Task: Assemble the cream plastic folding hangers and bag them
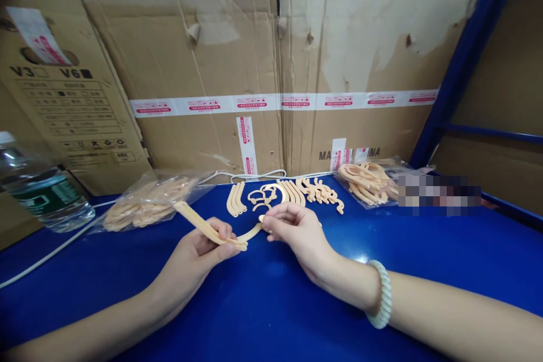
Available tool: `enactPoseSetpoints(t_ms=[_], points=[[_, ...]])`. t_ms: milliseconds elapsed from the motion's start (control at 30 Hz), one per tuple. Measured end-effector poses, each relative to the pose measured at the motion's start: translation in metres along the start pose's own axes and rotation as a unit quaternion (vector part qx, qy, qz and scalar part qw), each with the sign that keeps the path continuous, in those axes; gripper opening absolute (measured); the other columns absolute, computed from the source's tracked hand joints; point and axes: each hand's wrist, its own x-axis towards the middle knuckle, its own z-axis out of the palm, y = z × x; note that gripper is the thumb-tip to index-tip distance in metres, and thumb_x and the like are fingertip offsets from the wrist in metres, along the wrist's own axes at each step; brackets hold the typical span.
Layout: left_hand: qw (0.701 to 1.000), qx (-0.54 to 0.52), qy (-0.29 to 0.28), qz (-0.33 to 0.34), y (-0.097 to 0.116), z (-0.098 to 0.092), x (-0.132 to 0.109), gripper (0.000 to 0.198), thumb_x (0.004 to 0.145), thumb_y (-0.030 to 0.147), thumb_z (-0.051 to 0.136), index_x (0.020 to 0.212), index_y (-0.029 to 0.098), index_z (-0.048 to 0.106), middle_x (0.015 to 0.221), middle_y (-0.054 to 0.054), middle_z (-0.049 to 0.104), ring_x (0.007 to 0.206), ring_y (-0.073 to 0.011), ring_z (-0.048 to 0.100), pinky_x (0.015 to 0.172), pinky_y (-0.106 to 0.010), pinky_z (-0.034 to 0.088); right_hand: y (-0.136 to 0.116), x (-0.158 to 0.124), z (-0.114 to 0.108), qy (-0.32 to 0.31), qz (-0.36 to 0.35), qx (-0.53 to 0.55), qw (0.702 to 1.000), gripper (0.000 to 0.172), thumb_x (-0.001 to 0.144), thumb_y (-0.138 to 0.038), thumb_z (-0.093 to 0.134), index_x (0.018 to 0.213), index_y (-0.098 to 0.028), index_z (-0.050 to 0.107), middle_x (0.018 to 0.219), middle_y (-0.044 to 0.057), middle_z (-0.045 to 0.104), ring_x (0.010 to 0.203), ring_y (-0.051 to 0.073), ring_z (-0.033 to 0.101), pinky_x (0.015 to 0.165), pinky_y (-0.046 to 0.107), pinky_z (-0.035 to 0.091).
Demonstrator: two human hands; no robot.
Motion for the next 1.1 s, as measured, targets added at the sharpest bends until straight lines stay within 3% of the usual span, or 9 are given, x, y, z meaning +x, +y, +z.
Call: enactPoseSetpoints(t_ms=[67, 167, 333, 467, 667, 833, 1100], points=[[1.000, 0.018, -0.004, 0.012, 0.001, 0.002, 0.000, 0.029, 0.071, 0.027, 0.078, 0.071, 0.019, 0.050, 0.072, 0.005, 0.054, 0.075, -0.0135, 0.058, 0.072, -0.025, 0.044, 0.002, 0.000, 0.000, -0.014, -0.015, -0.004, 1.000, 0.038, 0.059, -0.028, 0.090, 0.068, -0.017, 0.055, 0.070, -0.001, 0.068, 0.060, 0.009, 0.059, 0.057, 0.020, 0.048], [0.999, 0.043, -0.010, 0.032, 0.003, 0.004, -0.001, 0.031, 0.073, 0.028, 0.075, 0.067, 0.019, 0.046, 0.074, 0.004, 0.053, 0.073, -0.0135, 0.056, 0.069, -0.025, 0.044, 0.005, 0.001, 0.000, -0.040, -0.022, 0.010, 0.999, 0.049, 0.058, -0.024, 0.090, 0.073, -0.020, 0.044, 0.070, -0.002, 0.070, 0.059, 0.010, 0.060, 0.060, 0.022, 0.049], [0.997, 0.058, -0.023, 0.054, 0.005, 0.004, -0.003, 0.028, 0.074, 0.024, 0.072, 0.065, 0.019, 0.046, 0.077, 0.002, 0.058, 0.076, -0.0143, 0.058, 0.071, -0.025, 0.046, 0.007, 0.000, -0.002, -0.082, -0.001, 0.004, 0.997, 0.052, 0.061, -0.021, 0.089, 0.103, -0.021, 0.058, 0.073, -0.003, 0.071, 0.070, 0.010, 0.065, 0.074, 0.023, 0.050], [0.995, 0.071, -0.023, 0.067, 0.003, 0.003, -0.005, 0.027, 0.074, 0.023, 0.071, 0.064, 0.019, 0.047, 0.078, 0.002, 0.058, 0.076, -0.0143, 0.058, 0.069, -0.025, 0.046, 0.007, -0.001, -0.001, -0.128, 0.007, -0.026, 0.991, 0.024, 0.068, -0.029, 0.086, 0.080, -0.015, 0.070, 0.078, 0.000, 0.069, 0.070, 0.009, 0.062, 0.072, 0.021, 0.050], [0.992, 0.091, -0.023, 0.086, 0.004, 0.003, -0.007, 0.027, 0.077, 0.024, 0.070, 0.064, 0.019, 0.048, 0.079, 0.001, 0.058, 0.076, -0.0146, 0.058, 0.067, -0.024, 0.047, 0.005, -0.006, 0.002, -0.182, 0.079, -0.008, 0.980, 0.027, 0.072, -0.037, 0.083, 0.083, -0.015, 0.070, 0.095, 0.006, 0.070, 0.085, 0.014, 0.066, 0.076, 0.024, 0.055], [0.988, 0.114, -0.028, 0.099, 0.008, 0.004, -0.009, 0.028, 0.079, 0.024, 0.069, 0.062, 0.019, 0.047, 0.081, -0.001, 0.061, 0.076, -0.0160, 0.061, 0.068, -0.027, 0.049, 0.005, -0.006, 0.003, -0.183, 0.102, 0.003, 0.978, 0.026, 0.071, -0.033, 0.084, 0.083, -0.015, 0.070, 0.085, 0.003, 0.070, 0.076, 0.012, 0.068, 0.073, 0.022, 0.057], [0.974, 0.180, -0.030, 0.138, 0.009, 0.006, -0.013, 0.029, 0.080, 0.024, 0.068, 0.059, 0.019, 0.049, 0.079, -0.001, 0.062, 0.074, -0.0174, 0.062, 0.065, -0.028, 0.047, 0.007, -0.009, 0.004, -0.160, 0.075, -0.010, 0.984, 0.034, 0.064, -0.036, 0.088, 0.076, -0.014, 0.065, 0.073, 0.002, 0.069, 0.063, 0.010, 0.065, 0.066, 0.023, 0.055]])
